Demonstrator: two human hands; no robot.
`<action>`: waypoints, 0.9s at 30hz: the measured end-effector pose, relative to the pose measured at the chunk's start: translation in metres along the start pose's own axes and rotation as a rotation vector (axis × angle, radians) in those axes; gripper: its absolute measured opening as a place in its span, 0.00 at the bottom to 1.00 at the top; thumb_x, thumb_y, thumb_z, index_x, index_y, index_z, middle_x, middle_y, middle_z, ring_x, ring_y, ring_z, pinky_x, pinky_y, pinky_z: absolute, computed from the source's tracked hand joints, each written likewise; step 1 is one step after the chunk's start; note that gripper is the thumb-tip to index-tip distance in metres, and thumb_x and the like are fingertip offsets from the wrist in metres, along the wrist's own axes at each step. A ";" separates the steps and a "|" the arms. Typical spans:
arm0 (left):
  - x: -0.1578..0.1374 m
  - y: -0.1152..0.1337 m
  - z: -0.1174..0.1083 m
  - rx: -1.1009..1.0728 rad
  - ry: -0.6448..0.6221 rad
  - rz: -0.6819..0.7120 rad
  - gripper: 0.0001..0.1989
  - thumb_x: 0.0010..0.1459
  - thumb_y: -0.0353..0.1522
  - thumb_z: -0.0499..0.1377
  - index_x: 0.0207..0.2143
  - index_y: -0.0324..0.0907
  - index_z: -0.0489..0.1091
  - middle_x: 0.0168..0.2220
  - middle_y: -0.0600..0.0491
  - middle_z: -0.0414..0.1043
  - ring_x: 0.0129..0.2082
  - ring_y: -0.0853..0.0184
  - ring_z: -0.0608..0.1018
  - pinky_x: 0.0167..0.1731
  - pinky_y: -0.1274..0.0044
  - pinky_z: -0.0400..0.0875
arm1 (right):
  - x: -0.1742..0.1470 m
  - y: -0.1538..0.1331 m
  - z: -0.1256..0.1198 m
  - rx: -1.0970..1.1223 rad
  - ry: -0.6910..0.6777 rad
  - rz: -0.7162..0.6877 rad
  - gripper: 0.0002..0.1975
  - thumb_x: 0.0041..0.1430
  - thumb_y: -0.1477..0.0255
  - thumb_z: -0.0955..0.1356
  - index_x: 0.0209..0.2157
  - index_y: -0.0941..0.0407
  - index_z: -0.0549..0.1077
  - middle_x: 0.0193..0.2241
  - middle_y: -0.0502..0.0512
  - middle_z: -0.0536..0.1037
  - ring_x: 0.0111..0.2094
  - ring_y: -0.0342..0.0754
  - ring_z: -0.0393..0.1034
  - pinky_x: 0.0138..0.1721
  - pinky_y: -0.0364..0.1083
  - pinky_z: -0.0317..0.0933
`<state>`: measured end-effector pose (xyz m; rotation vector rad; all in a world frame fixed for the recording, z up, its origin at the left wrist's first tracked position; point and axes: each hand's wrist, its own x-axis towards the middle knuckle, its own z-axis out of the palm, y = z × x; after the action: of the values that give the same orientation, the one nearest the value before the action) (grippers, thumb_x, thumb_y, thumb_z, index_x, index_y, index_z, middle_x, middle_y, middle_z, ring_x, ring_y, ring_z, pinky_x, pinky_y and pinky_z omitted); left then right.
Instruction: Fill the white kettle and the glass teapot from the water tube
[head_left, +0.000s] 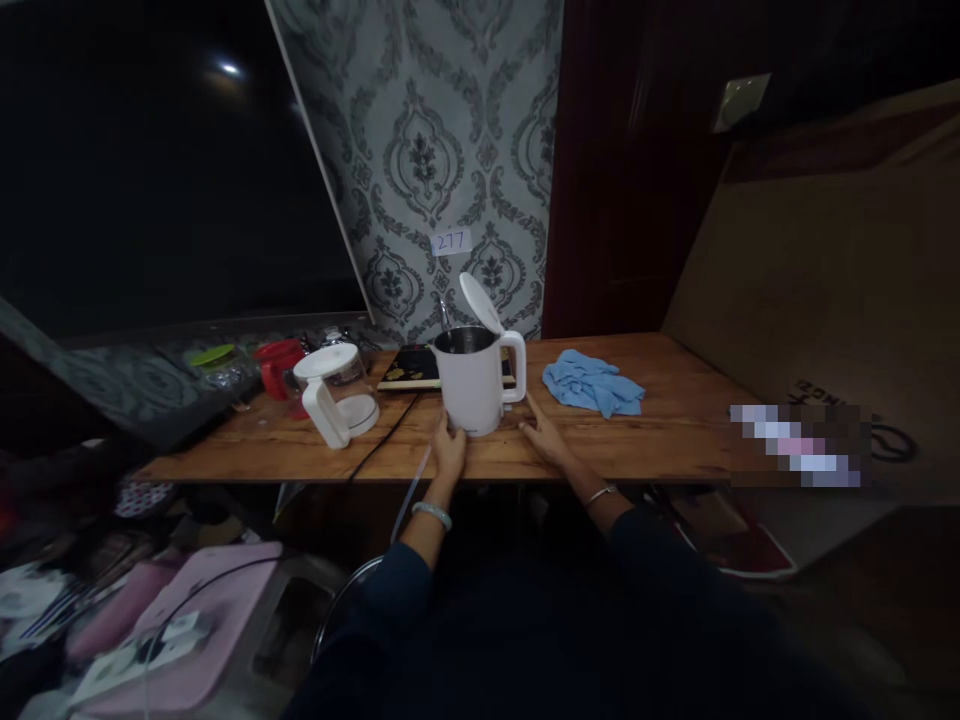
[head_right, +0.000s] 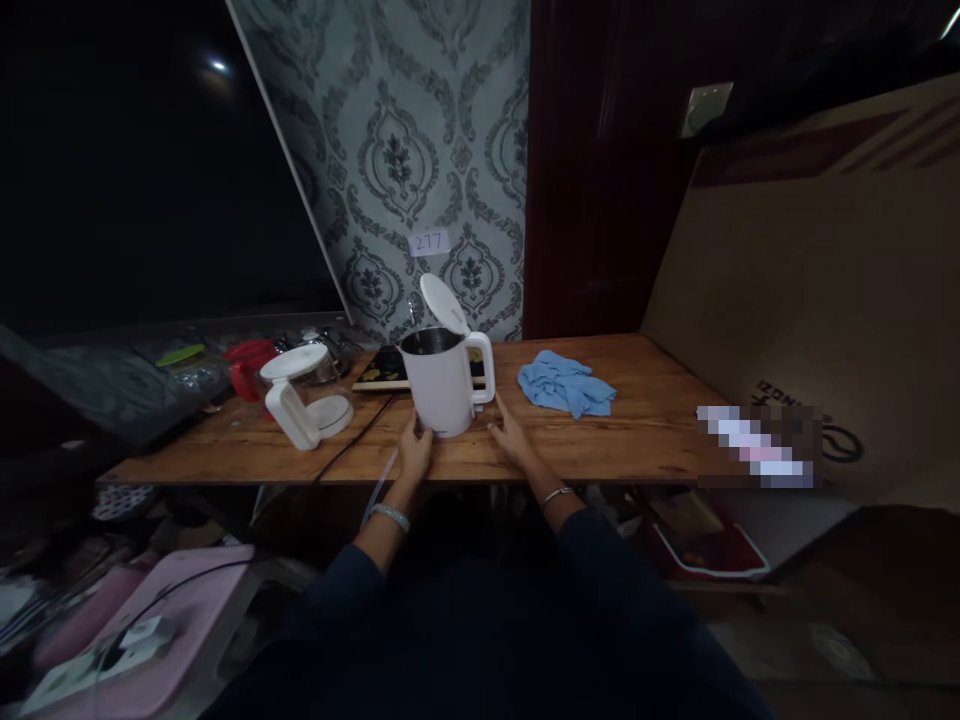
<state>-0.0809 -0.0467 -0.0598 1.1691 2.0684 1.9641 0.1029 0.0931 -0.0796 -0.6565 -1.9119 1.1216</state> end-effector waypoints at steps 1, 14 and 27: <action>0.000 -0.001 0.000 -0.002 0.001 -0.003 0.32 0.50 0.24 0.59 0.61 0.39 0.69 0.60 0.44 0.73 0.62 0.56 0.73 0.65 0.65 0.62 | 0.000 0.000 0.000 0.001 0.003 0.009 0.42 0.56 0.69 0.67 0.71 0.55 0.52 0.55 0.60 0.76 0.53 0.56 0.72 0.58 0.57 0.64; 0.001 -0.009 -0.003 -0.060 0.002 -0.046 0.30 0.53 0.26 0.59 0.60 0.38 0.70 0.62 0.44 0.71 0.63 0.56 0.72 0.65 0.65 0.62 | 0.005 0.010 0.003 -0.007 0.045 0.000 0.41 0.54 0.69 0.68 0.70 0.53 0.58 0.47 0.58 0.79 0.48 0.55 0.74 0.56 0.58 0.65; 0.001 -0.004 -0.004 -0.101 -0.005 -0.037 0.30 0.53 0.27 0.59 0.60 0.37 0.70 0.63 0.44 0.69 0.64 0.56 0.70 0.66 0.65 0.60 | 0.030 -0.007 0.017 0.515 0.097 0.091 0.39 0.46 0.64 0.74 0.62 0.49 0.70 0.60 0.54 0.73 0.65 0.58 0.61 0.67 0.60 0.53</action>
<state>-0.0857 -0.0489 -0.0625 1.1080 1.9484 2.0202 0.0722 0.1046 -0.0665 -0.4987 -1.4356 1.5345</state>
